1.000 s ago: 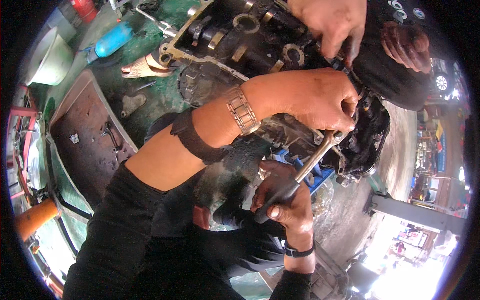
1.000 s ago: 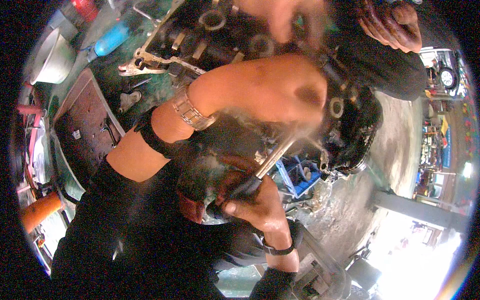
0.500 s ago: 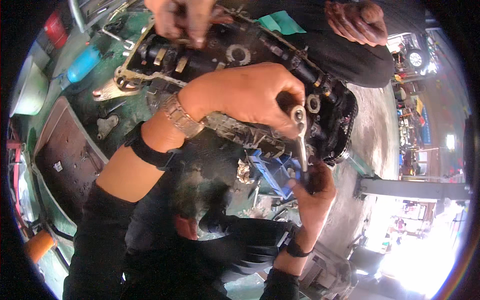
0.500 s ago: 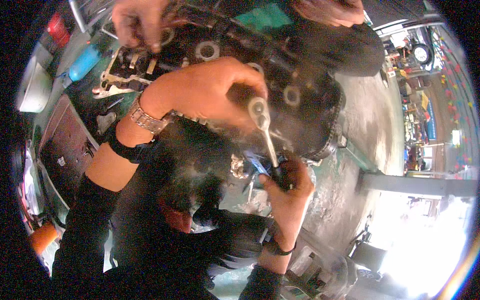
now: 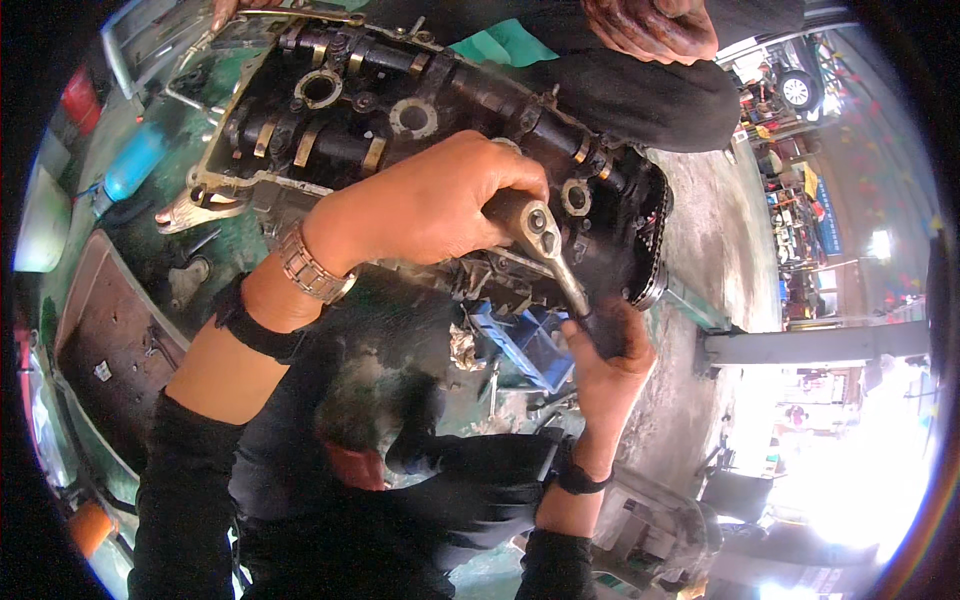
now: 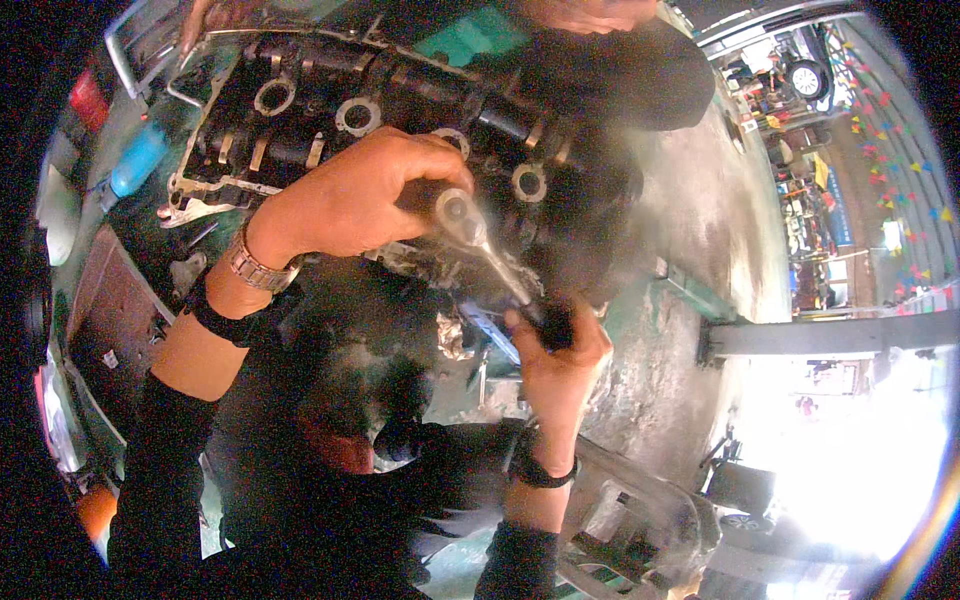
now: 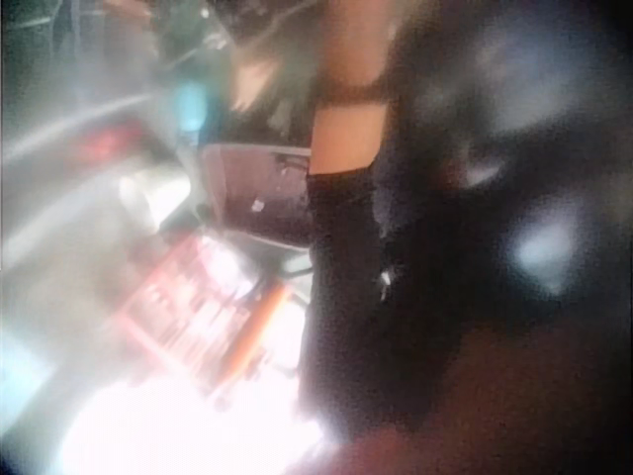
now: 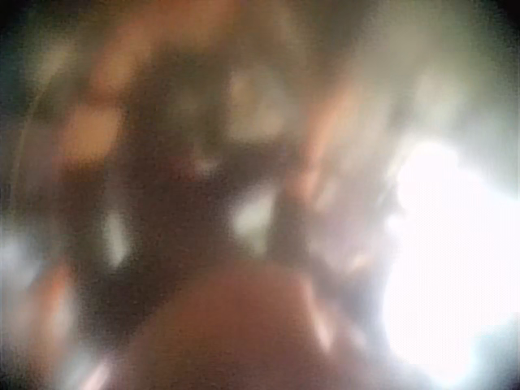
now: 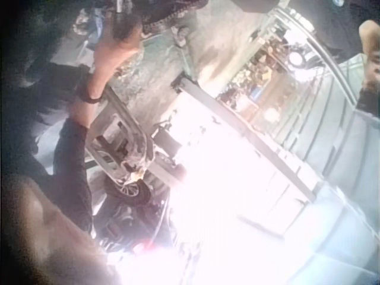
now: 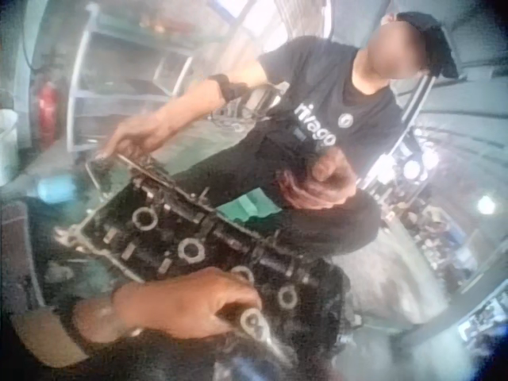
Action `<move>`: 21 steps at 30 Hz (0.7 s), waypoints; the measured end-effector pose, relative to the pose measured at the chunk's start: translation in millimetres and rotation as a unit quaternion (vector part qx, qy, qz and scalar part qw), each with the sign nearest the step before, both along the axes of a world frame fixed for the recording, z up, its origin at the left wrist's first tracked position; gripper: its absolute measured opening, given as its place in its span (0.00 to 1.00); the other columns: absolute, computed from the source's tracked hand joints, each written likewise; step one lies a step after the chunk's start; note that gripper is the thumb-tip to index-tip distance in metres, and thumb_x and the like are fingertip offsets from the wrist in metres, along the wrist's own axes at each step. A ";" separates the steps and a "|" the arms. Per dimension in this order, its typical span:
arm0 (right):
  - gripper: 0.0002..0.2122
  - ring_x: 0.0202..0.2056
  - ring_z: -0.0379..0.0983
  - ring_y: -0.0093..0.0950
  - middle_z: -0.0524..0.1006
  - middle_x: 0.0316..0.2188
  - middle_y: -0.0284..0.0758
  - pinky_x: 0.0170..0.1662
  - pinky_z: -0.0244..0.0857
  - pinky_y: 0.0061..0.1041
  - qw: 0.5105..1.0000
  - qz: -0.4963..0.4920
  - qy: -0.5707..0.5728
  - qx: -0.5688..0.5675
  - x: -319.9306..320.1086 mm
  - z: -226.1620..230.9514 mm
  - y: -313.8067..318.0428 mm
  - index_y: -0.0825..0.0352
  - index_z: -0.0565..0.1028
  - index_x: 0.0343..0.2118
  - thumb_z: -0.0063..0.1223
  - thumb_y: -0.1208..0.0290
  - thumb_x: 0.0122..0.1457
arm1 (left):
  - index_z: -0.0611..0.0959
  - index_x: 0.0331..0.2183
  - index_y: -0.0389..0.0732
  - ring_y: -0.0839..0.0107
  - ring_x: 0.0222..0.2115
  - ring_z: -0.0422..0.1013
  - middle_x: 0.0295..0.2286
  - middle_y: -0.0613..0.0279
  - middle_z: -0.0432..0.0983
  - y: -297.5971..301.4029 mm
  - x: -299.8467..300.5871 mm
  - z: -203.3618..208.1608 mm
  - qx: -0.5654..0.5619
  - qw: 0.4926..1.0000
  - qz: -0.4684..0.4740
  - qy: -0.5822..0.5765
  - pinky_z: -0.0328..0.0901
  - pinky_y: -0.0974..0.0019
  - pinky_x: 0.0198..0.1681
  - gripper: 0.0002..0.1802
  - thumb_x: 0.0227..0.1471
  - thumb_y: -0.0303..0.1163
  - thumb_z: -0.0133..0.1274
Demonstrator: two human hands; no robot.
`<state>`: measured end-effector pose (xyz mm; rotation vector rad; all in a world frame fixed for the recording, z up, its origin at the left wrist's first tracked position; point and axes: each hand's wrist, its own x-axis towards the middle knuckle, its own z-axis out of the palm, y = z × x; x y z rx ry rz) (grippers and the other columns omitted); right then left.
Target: The person uses a ratchet wrench to tighten bolts on an engine block while another person assists by holding parts and using a separate wrench. The camera wearer repeatedly positions the ratchet, turns it, and repositions it across multiple bolt locations on the engine.
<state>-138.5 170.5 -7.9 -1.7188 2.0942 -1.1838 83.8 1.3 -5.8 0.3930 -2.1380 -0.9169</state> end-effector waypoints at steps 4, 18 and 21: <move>0.16 0.30 0.72 0.18 0.79 0.29 0.32 0.35 0.67 0.19 0.996 0.020 -0.058 0.070 9.2 -6.7 10.0 0.73 0.76 0.41 0.66 0.79 0.49 | 0.80 0.35 0.34 0.56 0.36 0.76 0.32 0.52 0.79 0.0 0.2 2.2 0.037 0.999 0.001 0.008 0.68 0.61 0.40 0.17 0.40 0.26 0.65; 0.29 0.29 0.72 0.18 0.75 0.32 0.32 0.32 0.67 0.20 0.946 0.222 -0.155 0.177 81.3 -13.3 24.3 0.70 0.63 0.54 0.66 0.81 0.49 | 0.81 0.33 0.35 0.54 0.35 0.75 0.31 0.51 0.78 -0.9 2.6 1.9 0.031 0.999 -0.025 -0.016 0.68 0.60 0.40 0.14 0.38 0.22 0.63; 0.29 0.26 0.72 0.19 0.75 0.29 0.31 0.31 0.67 0.20 0.928 0.206 -0.224 0.216 87.1 -13.0 23.4 0.70 0.62 0.56 0.64 0.82 0.51 | 0.81 0.33 0.35 0.55 0.35 0.76 0.32 0.52 0.78 -1.0 4.0 1.3 0.051 0.998 -0.030 -0.008 0.68 0.59 0.40 0.14 0.38 0.22 0.63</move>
